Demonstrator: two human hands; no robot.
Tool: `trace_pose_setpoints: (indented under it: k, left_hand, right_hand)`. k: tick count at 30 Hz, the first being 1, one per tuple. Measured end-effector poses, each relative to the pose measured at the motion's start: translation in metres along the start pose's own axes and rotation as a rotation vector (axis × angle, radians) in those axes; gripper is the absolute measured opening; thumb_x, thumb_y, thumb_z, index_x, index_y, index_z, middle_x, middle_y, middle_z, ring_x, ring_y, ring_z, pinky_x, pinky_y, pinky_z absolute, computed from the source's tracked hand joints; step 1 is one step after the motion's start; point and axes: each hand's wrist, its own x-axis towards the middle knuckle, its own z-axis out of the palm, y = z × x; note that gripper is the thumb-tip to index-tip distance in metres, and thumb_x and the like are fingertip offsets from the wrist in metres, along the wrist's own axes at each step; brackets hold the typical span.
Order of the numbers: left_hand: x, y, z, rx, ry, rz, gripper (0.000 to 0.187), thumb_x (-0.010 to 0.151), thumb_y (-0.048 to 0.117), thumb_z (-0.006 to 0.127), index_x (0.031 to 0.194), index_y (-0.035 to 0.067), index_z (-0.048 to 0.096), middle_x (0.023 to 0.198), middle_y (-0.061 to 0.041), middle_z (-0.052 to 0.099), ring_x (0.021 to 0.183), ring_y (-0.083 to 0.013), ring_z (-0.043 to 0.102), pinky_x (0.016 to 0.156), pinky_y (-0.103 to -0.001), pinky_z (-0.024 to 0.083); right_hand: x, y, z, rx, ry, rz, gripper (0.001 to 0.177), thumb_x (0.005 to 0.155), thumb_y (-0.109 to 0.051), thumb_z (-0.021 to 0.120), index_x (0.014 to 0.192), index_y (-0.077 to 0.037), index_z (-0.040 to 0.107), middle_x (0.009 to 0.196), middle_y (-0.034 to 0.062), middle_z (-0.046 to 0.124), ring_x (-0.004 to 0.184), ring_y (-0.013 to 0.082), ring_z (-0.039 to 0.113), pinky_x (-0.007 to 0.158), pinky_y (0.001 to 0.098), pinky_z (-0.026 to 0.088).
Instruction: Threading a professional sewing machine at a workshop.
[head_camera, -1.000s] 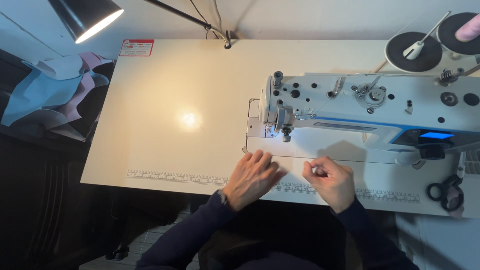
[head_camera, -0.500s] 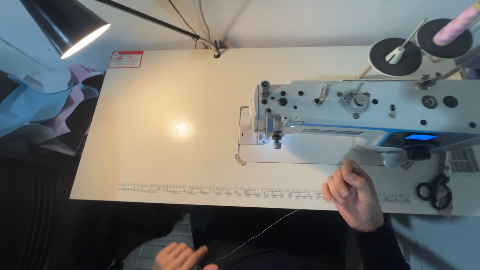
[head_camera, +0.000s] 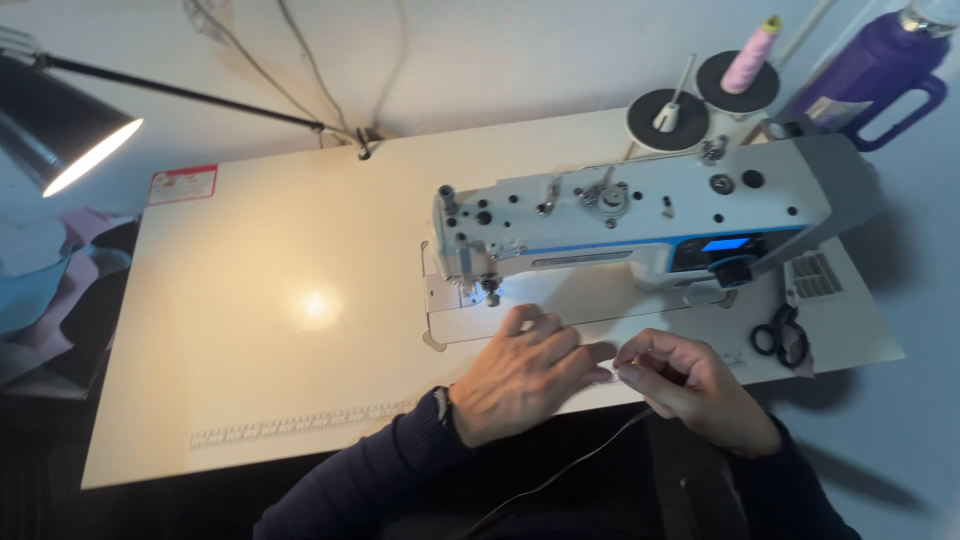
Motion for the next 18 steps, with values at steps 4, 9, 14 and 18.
trace_pose_setpoints:
  k: [4,9,14,18]
  left_hand:
    - [-0.013,-0.017,-0.008,0.105,-0.004,0.031,0.026,0.103,0.024,0.067,0.128,0.015,0.071,0.095,0.004,0.061,0.094,-0.0145,0.061,0.092,-0.038,0.038]
    - [-0.019,-0.024,-0.011,0.337,0.109,-0.085,0.020,0.101,0.031,0.073,0.116,0.016,0.073,0.088,0.002,0.056,0.094,-0.0163,0.057,0.097,-0.042,0.038]
    - [0.035,0.020,-0.029,0.283,0.173,-0.071,0.048,0.090,0.043,0.069,0.124,0.009,0.064,0.116,-0.008,0.066,0.116,-0.0248,0.059,0.104,-0.047,0.037]
    - [0.050,0.038,0.000,-0.083,0.091,-0.169,0.046,0.096,0.031,0.069,0.133,0.005,0.061,0.110,-0.007,0.069,0.110,-0.0224,0.064,0.104,-0.045,0.040]
  right_hand:
    - [-0.008,-0.006,-0.021,0.077,0.056,0.131,0.015,0.095,-0.011,0.067,0.106,-0.001,0.069,0.062,-0.0050,0.049,0.051,0.0047,0.040,0.046,0.0222,0.029]
    - [-0.014,-0.019,-0.042,-0.056,0.171,0.029,0.018,0.092,-0.013,0.069,0.099,0.000,0.077,0.063,-0.0037,0.059,0.054,0.0037,0.043,0.048,0.0229,0.033]
    - [-0.017,-0.067,-0.026,-0.433,0.210,-0.042,0.015,0.086,-0.016,0.078,0.096,-0.006,0.082,0.056,-0.0072,0.036,0.053,0.0036,0.031,0.050,0.0242,0.026]
    - [-0.012,-0.104,-0.010,-0.620,0.144,-0.052,0.013,0.084,-0.019,0.080,0.094,-0.010,0.080,0.051,-0.0069,0.034,0.049,0.0043,0.031,0.046,0.0261,0.027]
